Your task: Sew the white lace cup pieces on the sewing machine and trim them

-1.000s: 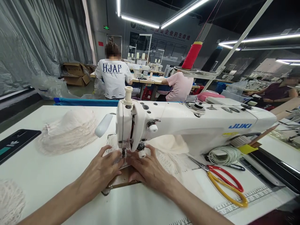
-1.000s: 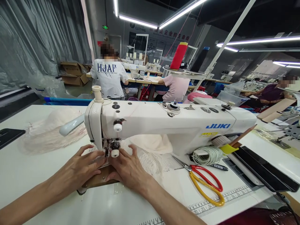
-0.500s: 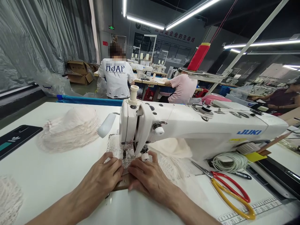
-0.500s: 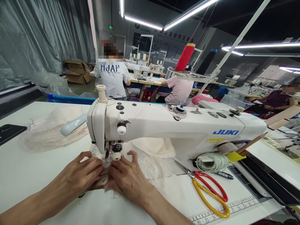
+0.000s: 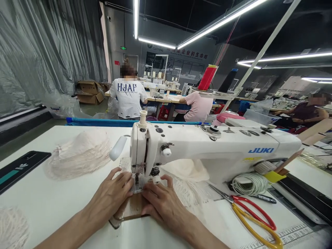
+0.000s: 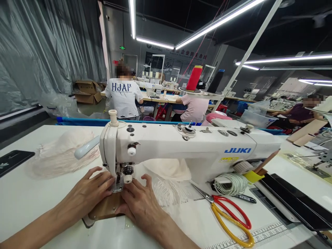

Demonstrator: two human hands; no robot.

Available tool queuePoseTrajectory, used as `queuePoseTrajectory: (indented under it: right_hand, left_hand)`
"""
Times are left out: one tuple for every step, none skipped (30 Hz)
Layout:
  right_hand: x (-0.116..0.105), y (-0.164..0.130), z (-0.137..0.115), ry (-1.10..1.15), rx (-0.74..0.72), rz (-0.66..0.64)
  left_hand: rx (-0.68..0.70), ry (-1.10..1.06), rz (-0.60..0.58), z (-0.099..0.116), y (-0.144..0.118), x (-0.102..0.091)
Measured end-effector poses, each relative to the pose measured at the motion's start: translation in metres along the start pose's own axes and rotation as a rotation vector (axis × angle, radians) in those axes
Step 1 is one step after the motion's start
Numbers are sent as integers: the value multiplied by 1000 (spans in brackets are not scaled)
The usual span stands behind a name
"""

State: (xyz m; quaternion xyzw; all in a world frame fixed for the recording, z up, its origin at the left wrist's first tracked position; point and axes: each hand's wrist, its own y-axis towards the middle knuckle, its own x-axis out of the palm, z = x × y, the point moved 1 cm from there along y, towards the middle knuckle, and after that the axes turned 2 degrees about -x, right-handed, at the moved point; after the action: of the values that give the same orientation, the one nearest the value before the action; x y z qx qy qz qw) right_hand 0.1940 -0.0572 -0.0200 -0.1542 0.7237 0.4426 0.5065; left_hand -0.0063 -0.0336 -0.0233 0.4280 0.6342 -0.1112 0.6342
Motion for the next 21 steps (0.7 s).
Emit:
queuePoseTrajectory:
  right_hand:
    - [0, 0, 0, 6, 3, 10]
    - [0, 1, 0, 10, 7, 20]
    - [1, 1, -1, 13, 12, 29]
    - [1, 2, -1, 16, 18, 35]
    - [1, 3, -2, 19, 24, 40]
    - [2, 4, -3, 24, 30, 44]
    - [2, 5, -4, 31, 37, 52]
    - [3, 6, -5, 41, 45, 65]
    - [3, 6, -6, 54, 53, 81]
    - [3, 6, -8, 71, 63, 96]
    - [4, 6, -9, 91, 76, 104]
    - [4, 5, -10, 111, 90, 102]
    - [4, 5, -11, 130, 105, 88]
    - [3, 5, -13, 150, 121, 67]
    - [2, 4, -14, 171, 140, 42]
    - [1, 4, -16, 196, 157, 15]
    - [-1, 4, -19, 223, 174, -16]
    - [-4, 4, -22, 251, 191, -50]
    - [-7, 5, -26, 280, 206, -87]
    - [-11, 6, -31, 308, 218, -127]
    - [-13, 7, -36, 330, 230, -168]
  left_hand:
    - [-12, 22, -28, -2, 1, 1]
    - [-31, 43, -47, -3, 2, 1]
    - [-56, 69, -62, -4, 3, 0]
    - [-84, 98, -72, -3, 3, -2]
    - [-109, 125, -81, -1, 2, -6]
    - [-127, 143, -89, 3, 0, -10]
    - [-145, 148, -102, 8, -4, -14]
    - [-159, 139, -118, 15, -11, -18]
    - [-170, 119, -128, 23, -20, -23]
    - [-173, 90, -125, 33, -30, -27]
    - [-163, 62, -102, 43, -41, -31]
    - [-132, 33, -69, 52, -53, -36]
    - [-96, -8, -44, 60, -63, -41]
    - [-61, -61, -35, 66, -71, -47]
    - [-49, -118, -40, 68, -77, -53]
    - [-70, -170, -57, 66, -78, -60]
    - [-121, -211, -82, 61, -76, -65]
    - [-209, -223, -97, 52, -71, -70]
    - [-312, -227, -115, 41, -64, -72]
    - [-407, -248, -151, 29, -56, -72]
    - [-491, -314, -221, 18, -48, -70]
